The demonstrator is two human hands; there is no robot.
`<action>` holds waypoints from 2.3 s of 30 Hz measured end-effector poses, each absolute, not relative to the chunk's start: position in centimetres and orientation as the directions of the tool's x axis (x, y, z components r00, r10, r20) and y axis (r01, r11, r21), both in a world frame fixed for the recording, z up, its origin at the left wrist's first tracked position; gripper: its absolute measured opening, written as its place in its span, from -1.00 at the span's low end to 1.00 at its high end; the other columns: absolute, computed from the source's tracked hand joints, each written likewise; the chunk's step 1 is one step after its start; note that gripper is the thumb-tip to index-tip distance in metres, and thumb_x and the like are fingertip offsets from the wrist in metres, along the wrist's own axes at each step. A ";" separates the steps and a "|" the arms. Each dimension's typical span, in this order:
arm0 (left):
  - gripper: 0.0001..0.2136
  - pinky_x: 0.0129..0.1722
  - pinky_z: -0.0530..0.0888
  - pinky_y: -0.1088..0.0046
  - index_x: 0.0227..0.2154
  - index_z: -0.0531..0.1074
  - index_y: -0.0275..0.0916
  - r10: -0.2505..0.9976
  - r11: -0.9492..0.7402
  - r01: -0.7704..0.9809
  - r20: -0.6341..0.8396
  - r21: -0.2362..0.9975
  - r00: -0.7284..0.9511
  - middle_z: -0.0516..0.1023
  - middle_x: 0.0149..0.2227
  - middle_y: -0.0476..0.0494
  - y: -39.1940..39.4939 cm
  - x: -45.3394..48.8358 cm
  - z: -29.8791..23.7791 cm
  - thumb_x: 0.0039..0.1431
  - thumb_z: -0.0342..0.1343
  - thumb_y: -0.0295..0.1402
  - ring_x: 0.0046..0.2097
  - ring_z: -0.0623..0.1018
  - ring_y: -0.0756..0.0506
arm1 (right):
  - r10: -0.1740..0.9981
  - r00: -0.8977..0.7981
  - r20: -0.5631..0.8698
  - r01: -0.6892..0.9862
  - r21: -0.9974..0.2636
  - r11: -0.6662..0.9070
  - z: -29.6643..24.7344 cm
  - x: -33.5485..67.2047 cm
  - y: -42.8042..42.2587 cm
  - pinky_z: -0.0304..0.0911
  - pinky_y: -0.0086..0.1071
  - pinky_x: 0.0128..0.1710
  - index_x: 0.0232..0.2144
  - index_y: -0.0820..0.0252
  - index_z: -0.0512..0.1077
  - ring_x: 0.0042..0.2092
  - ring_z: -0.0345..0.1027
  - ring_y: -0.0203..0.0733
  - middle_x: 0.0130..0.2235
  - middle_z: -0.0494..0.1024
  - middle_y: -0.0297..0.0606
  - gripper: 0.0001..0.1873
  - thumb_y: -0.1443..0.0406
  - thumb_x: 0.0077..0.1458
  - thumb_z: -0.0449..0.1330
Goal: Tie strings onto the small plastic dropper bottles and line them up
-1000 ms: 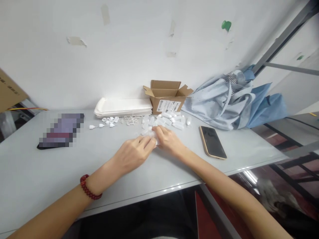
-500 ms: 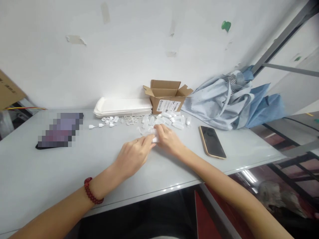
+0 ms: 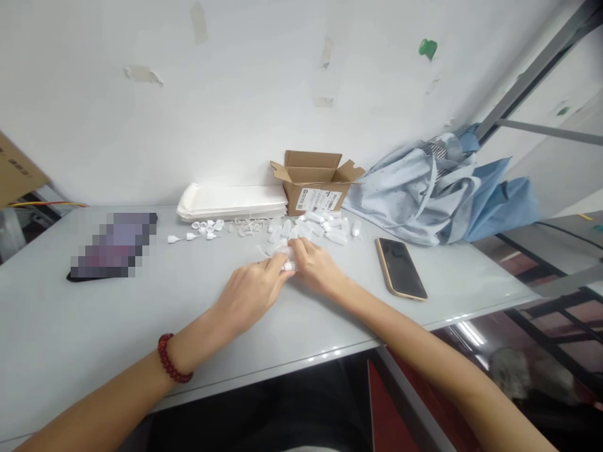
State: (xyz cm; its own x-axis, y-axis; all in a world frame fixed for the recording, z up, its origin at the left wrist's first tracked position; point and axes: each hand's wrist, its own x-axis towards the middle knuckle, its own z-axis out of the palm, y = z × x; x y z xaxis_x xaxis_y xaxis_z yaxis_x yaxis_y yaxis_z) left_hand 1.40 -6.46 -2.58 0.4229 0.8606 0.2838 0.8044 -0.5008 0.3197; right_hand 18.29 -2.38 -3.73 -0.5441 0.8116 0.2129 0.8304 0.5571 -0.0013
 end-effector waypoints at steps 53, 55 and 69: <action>-0.76 -0.48 0.26 0.49 -0.37 0.47 -0.22 0.949 -0.308 0.617 0.193 0.724 0.248 0.34 -0.58 0.07 -4.6 0.3 -1.1 0.11 0.07 -0.15 -0.53 0.31 -0.01 | 0.793 -0.515 0.326 0.794 -0.168 0.585 -4.3 18.4 -1.5 0.21 -0.35 -0.35 -0.15 0.29 0.25 -0.27 0.35 -0.11 -0.19 0.46 -0.01 -0.78 0.46 0.10 0.06; -0.73 -0.48 0.25 0.49 -0.48 0.43 -0.22 0.947 -0.309 0.629 0.172 0.714 0.270 0.33 -0.60 0.06 -4.7 0.3 -1.1 0.16 0.02 -0.14 -0.53 0.32 -0.01 | 0.799 -0.520 0.302 0.796 -0.168 0.582 -4.3 18.4 -1.6 0.20 -0.36 -0.36 -0.14 0.30 0.25 -0.27 0.35 -0.11 -0.19 0.46 -0.02 -0.77 0.46 0.10 0.06; -0.66 -0.67 0.08 0.55 -0.51 0.35 -0.25 0.926 0.114 0.416 -0.248 0.902 0.285 0.22 -0.66 0.08 -4.6 0.2 -1.1 0.14 0.04 -0.06 -0.66 0.16 0.07 | 0.796 -0.538 0.278 0.809 -0.094 0.580 -4.4 18.3 -1.9 0.19 -0.36 -0.41 -0.14 0.31 0.26 -0.29 0.35 -0.12 -0.18 0.47 -0.04 -0.78 0.46 0.12 0.04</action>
